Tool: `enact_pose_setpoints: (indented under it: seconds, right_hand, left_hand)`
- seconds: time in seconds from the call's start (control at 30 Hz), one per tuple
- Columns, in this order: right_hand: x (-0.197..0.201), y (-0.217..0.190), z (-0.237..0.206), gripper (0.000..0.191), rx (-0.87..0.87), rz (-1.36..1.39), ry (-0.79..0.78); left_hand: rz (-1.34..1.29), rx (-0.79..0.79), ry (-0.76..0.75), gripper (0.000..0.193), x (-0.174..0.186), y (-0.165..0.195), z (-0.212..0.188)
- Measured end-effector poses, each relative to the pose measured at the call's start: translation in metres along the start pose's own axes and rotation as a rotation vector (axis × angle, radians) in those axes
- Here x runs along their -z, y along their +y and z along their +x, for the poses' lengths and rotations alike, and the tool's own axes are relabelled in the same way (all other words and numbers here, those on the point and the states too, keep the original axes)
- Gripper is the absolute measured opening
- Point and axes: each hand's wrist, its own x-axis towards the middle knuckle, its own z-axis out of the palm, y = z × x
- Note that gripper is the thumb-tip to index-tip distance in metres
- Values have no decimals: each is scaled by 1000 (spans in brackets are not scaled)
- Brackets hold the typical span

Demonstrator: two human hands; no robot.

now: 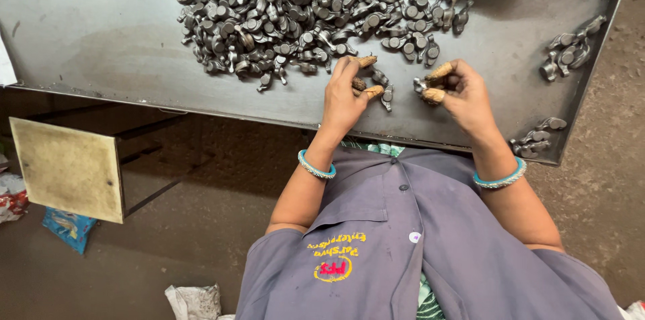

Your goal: The person pours small metal castings from a yellow sack onto a metal table and spreads them out. They open a white bag, then pick up individual castings, turn them in their hands, and place them back on the table, working through the pile one piece at a time.

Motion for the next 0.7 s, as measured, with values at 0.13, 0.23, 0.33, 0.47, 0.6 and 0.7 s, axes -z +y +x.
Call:
enact_pose_setpoints:
  seconds: [0.13, 0.23, 0.33, 0.47, 0.6, 0.7]
  right_hand:
    - [8, 0, -10, 22, -186, 199, -36]
    - [7, -15, -9, 21, -249, 171, -151]
    - [8, -43, 6, 24, -325, -14, -319]
    - [1, -77, 22, 34, 40, 363, -113]
    - [-33, -81, 18, 36, 276, -381, -244]
    - [-69, -61, 4, 52, 489, -1030, -266]
  left_hand:
    - [-1, 18, 10, 51, 0, 8, 3]
    - [16, 37, 31, 48, -5, 13, 5]
    - [85, 59, 60, 33, -14, 13, 13]
    - [83, 158, 76, 18, -19, 3, 15]
    - [138, 143, 160, 20, -14, -9, 13]
    - [7, 227, 151, 19, -8, -13, 12]
